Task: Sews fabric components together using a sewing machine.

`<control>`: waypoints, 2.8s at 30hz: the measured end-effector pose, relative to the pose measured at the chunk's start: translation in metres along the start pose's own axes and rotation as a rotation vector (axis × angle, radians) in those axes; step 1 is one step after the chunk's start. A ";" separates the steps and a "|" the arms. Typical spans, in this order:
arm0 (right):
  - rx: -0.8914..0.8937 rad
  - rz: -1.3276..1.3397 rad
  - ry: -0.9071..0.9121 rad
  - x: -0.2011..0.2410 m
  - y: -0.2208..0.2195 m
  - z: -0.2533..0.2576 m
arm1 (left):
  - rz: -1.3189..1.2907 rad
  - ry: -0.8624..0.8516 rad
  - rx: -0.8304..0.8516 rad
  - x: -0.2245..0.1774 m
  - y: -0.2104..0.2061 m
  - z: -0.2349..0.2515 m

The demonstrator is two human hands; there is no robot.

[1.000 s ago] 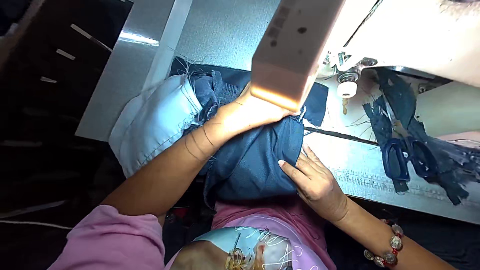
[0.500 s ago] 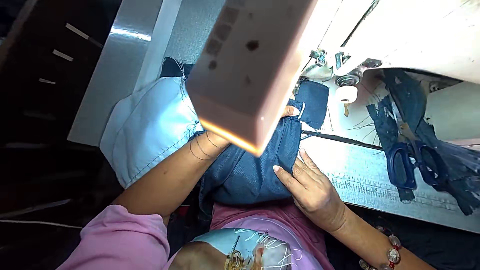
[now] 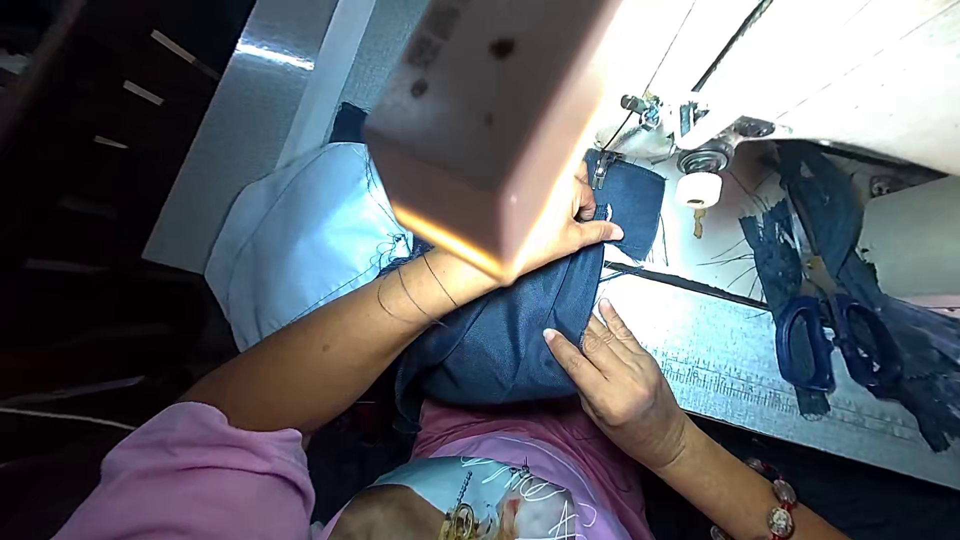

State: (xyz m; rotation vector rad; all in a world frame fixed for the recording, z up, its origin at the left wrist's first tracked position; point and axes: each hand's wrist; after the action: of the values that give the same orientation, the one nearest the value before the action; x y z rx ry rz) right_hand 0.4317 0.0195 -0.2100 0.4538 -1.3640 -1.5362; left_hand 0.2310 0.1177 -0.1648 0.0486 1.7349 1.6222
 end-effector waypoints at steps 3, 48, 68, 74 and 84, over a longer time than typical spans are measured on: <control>-0.002 -0.001 0.005 0.000 0.000 0.000 | -0.027 0.072 0.038 -0.004 0.003 0.001; 0.028 0.005 -0.383 -0.078 0.039 0.076 | 0.014 -0.151 -0.124 -0.018 -0.046 -0.067; 0.436 0.168 -0.535 -0.051 0.080 0.082 | 0.067 -0.039 -0.146 -0.024 -0.043 -0.067; 0.395 0.022 -0.295 -0.040 0.085 0.079 | 0.074 -0.005 -0.163 -0.022 -0.041 -0.060; 0.163 -0.140 -0.174 -0.064 0.053 0.075 | 0.024 -0.092 -0.284 0.010 -0.040 -0.029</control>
State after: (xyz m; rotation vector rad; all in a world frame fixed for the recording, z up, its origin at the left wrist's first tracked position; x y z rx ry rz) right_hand 0.4227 0.1195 -0.1605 0.5361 -1.6297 -1.6140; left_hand 0.2261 0.0905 -0.2072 0.0077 1.4266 1.8391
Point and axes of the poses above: each hand's wrist, its own z-axis towards the middle knuckle, its own y-axis out of the back of the hand, x = y × z, and after that the axes turned 15 degrees about x, right-handed
